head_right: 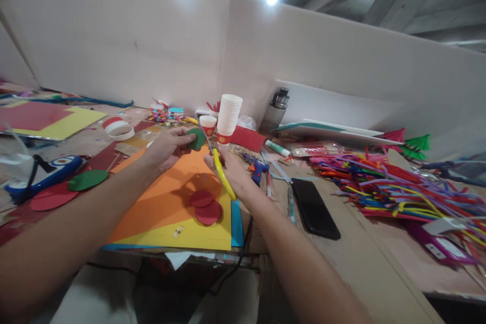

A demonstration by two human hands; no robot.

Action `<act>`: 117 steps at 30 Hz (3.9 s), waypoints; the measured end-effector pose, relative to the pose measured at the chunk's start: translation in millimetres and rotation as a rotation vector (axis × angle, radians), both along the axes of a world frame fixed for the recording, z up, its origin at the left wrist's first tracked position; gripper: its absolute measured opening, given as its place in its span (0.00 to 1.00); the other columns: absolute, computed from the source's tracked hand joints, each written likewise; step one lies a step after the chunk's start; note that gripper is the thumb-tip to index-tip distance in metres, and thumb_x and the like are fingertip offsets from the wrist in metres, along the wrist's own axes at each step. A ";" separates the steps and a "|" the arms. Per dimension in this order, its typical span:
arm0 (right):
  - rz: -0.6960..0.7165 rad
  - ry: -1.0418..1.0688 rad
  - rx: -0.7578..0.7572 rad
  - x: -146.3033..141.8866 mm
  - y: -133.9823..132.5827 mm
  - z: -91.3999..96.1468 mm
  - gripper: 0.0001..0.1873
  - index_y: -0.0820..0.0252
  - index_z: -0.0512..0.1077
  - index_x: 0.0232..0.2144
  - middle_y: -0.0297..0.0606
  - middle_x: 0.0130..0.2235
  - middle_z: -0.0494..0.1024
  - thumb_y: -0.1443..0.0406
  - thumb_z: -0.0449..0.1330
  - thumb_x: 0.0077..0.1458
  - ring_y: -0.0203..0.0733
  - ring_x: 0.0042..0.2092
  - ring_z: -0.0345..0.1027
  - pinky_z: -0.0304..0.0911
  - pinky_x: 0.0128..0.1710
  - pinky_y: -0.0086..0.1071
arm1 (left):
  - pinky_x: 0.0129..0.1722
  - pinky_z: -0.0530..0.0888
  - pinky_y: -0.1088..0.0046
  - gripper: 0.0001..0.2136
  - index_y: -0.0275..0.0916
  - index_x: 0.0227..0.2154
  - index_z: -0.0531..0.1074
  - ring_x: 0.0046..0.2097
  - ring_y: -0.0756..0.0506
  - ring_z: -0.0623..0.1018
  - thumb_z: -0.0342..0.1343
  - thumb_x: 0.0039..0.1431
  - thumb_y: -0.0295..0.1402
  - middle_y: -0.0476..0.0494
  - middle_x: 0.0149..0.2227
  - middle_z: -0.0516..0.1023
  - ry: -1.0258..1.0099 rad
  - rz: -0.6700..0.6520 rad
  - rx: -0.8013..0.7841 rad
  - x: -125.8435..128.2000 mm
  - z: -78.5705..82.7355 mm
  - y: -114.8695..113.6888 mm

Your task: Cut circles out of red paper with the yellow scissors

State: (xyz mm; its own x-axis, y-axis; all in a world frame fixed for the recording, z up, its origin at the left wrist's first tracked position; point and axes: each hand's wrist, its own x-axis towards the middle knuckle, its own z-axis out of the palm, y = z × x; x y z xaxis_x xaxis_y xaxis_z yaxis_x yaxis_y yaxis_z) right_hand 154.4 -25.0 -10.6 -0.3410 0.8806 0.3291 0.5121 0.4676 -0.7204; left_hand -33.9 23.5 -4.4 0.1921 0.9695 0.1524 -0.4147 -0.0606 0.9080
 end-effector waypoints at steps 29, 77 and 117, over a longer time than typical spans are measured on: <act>-0.004 -0.049 -0.068 2.1 -10.8 15.8 0.19 0.58 0.67 0.36 0.33 0.30 0.66 0.49 0.54 0.58 0.34 0.30 0.58 0.56 0.27 0.26 | 0.22 0.57 0.76 0.09 0.35 0.21 0.74 0.24 0.51 0.71 0.69 0.38 0.31 0.44 0.22 0.75 0.099 -0.015 -0.018 -8.7 9.5 -0.5; 0.016 -0.082 -0.094 2.8 -12.2 18.9 0.20 0.58 0.64 0.32 0.31 0.27 0.64 0.47 0.54 0.57 0.34 0.29 0.56 0.52 0.28 0.28 | 0.22 0.62 0.77 0.09 0.35 0.19 0.74 0.24 0.50 0.73 0.69 0.37 0.31 0.43 0.22 0.76 0.191 -0.087 -0.024 -15.1 15.6 -1.0; 0.028 -0.290 -0.058 4.2 -15.9 22.3 0.24 0.61 0.64 0.28 0.32 0.28 0.64 0.45 0.52 0.59 0.32 0.29 0.56 0.49 0.27 0.27 | 0.24 0.64 0.77 0.08 0.32 0.24 0.77 0.26 0.51 0.72 0.67 0.40 0.30 0.42 0.25 0.76 0.455 -0.283 0.045 -40.0 11.8 18.6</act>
